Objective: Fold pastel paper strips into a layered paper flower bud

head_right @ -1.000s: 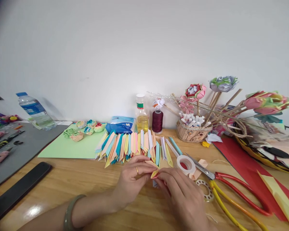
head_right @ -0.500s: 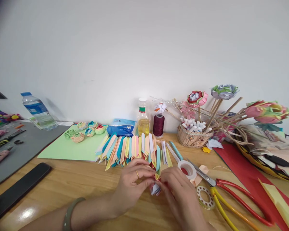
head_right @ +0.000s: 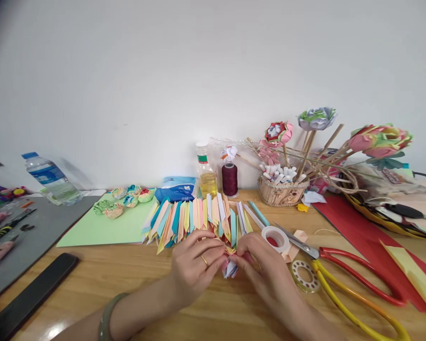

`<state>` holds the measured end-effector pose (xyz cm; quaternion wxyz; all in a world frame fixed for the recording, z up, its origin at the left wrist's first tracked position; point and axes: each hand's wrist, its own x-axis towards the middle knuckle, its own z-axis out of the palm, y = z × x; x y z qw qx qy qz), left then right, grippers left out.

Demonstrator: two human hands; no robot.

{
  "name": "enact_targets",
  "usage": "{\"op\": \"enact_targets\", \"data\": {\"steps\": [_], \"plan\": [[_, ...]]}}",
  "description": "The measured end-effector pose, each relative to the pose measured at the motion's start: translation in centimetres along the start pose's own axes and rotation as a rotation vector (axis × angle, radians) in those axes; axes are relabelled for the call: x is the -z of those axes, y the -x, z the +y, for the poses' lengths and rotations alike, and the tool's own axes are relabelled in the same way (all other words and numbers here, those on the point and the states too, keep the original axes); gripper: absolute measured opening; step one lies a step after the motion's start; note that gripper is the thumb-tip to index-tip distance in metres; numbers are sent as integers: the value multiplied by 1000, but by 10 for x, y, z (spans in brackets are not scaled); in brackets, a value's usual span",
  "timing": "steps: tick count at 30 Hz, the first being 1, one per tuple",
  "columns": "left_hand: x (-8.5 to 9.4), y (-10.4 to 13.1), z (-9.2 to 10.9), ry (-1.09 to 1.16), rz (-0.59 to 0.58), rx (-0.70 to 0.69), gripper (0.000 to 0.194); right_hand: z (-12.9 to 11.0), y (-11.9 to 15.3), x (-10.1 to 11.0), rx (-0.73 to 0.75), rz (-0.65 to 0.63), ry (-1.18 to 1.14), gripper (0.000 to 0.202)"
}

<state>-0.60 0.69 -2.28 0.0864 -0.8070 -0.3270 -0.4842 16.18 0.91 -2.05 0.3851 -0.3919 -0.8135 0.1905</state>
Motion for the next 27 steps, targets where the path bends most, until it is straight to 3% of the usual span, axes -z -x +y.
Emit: {"op": "enact_targets", "data": {"steps": [6,10,13,18,22,24,27], "plan": [[3,3,-4,-159,-67,-106,6,0,-1,1,-42,-33,-74,15],[4,0,-6,18,-148,-92,7,0,-2,2,-100,-58,-106,15],[5,-6,-6,318,-246,169,4,-1,-2,3,-164,-103,-168,16],[9,-18,-3,624,-470,636,8,-5,-1,3,-263,-199,-369,18],[9,-19,-4,909,-564,987,12,-5,-2,2,-351,-218,-493,19],[8,-17,-7,1012,-591,1081,18,-2,-2,2,-413,-243,-571,19],[8,-17,-11,1081,-599,1104,24,1,-3,1,-465,-294,-690,19]]}}
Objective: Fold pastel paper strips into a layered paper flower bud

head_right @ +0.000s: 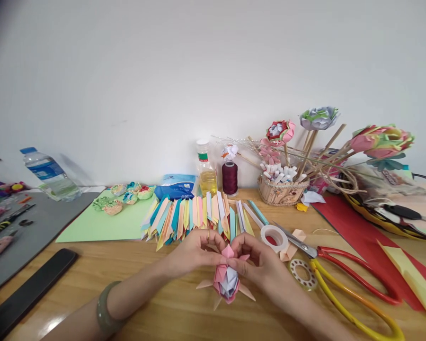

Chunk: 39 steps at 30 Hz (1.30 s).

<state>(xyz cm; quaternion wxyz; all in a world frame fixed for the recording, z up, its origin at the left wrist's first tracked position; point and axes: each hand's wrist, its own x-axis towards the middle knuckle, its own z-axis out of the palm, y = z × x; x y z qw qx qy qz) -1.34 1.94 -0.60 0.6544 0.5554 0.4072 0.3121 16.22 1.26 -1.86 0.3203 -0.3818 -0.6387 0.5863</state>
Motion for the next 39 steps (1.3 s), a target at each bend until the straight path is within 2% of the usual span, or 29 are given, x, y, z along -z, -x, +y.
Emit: {"op": "enact_targets", "data": {"steps": [4,11,18,22,25,29,32,37,39], "plan": [[2,-1,0,37,-31,7,25,1,-3,3,-84,-47,-91,19],[0,-2,-6,53,-12,17,16,7,-2,4,-109,-9,-98,19],[0,-3,-6,131,6,55,25,-5,-2,3,-121,-60,-92,20],[1,-4,-7,109,16,55,29,-7,-3,3,-139,-27,-73,21],[1,-4,-8,81,42,25,25,-2,-2,1,-129,10,-45,20],[-2,-5,-10,9,91,-29,15,4,0,-4,-76,70,49,17],[-5,-5,-10,-37,129,-68,12,0,1,-7,-7,110,223,15],[-10,-1,-5,-185,226,-110,1,-5,4,-6,200,161,562,11],[-11,1,-4,-244,240,-128,3,-3,6,-5,290,179,661,9]]}}
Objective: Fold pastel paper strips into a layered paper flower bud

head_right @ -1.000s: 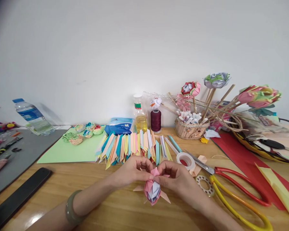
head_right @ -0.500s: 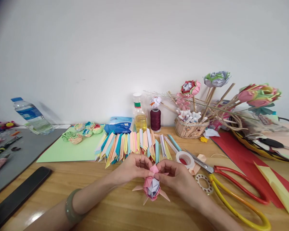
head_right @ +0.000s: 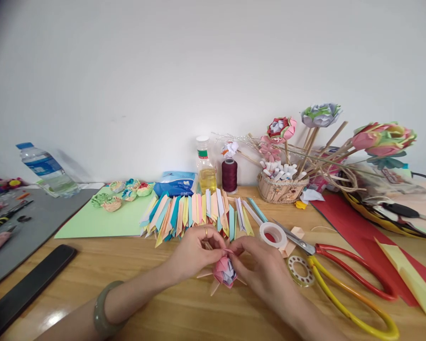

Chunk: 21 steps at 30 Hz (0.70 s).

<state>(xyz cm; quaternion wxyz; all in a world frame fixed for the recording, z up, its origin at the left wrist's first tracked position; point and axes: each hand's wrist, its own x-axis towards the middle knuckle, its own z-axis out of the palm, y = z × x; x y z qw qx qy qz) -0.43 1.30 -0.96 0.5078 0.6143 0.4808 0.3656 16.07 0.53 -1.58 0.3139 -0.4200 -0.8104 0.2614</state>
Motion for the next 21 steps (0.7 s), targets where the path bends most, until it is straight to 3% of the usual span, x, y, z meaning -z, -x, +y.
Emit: {"op": "enact_targets", "data": {"steps": [5,10,12,15,21], "plan": [[-2,3,-3,-75,18,-19,3,7,4,-1,190,103,173,6],[0,3,-3,-55,17,-49,7,9,4,-1,288,122,237,11],[3,0,-3,106,-45,-7,7,10,4,0,313,168,244,12],[9,-4,-5,357,-128,94,38,12,2,2,356,227,236,15],[5,-3,-3,440,-431,194,72,10,1,7,432,358,294,19]]}}
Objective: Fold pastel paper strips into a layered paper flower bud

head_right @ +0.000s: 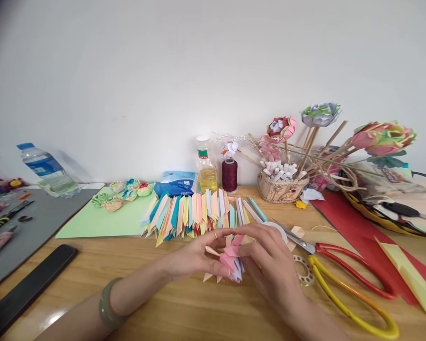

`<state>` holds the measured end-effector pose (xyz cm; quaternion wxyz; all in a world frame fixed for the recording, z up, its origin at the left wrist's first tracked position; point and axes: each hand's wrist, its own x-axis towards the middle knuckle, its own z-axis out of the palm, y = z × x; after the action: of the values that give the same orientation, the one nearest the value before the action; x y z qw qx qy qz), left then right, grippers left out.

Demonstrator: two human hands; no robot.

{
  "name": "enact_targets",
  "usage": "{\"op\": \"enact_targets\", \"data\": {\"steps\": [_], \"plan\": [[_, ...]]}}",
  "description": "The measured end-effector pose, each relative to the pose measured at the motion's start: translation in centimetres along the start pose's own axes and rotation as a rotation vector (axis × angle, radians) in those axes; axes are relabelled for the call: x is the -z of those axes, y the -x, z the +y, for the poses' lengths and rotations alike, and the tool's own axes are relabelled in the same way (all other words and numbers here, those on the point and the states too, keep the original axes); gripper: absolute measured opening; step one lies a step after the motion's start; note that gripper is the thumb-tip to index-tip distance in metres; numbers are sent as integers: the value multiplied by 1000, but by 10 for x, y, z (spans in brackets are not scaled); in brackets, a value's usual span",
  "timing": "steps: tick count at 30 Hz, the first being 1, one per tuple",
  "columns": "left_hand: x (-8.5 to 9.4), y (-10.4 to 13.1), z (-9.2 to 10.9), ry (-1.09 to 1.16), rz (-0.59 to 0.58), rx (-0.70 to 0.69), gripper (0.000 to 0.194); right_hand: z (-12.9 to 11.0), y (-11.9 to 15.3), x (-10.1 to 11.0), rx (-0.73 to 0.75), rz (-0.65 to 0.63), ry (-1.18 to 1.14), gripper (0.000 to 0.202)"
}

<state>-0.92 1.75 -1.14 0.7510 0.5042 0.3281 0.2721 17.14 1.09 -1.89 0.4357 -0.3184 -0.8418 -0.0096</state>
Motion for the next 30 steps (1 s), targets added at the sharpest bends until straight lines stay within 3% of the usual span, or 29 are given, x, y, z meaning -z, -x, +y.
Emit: {"op": "enact_targets", "data": {"steps": [2,5,8,12,16,19,24,30], "plan": [[-3,1,0,-54,28,-52,71,-3,-1,3,-50,46,16,19],[-6,3,0,-186,149,-193,70,-10,-6,7,-326,-2,-144,8],[-6,4,-2,-394,249,-370,68,-14,-13,8,-654,-231,-396,20],[-8,6,-4,-565,271,-469,55,-14,-17,3,-845,-358,-663,26],[-12,7,-5,-375,246,-380,38,-10,-15,-1,-911,-344,-747,24],[-15,4,-8,-246,290,-370,21,-10,-14,-3,-907,-354,-773,23],[-14,0,-13,-21,369,-366,23,-12,-13,-4,-910,-328,-749,28],[-15,1,-10,-100,394,-399,22,-18,-16,-1,-873,-282,-642,29]]}}
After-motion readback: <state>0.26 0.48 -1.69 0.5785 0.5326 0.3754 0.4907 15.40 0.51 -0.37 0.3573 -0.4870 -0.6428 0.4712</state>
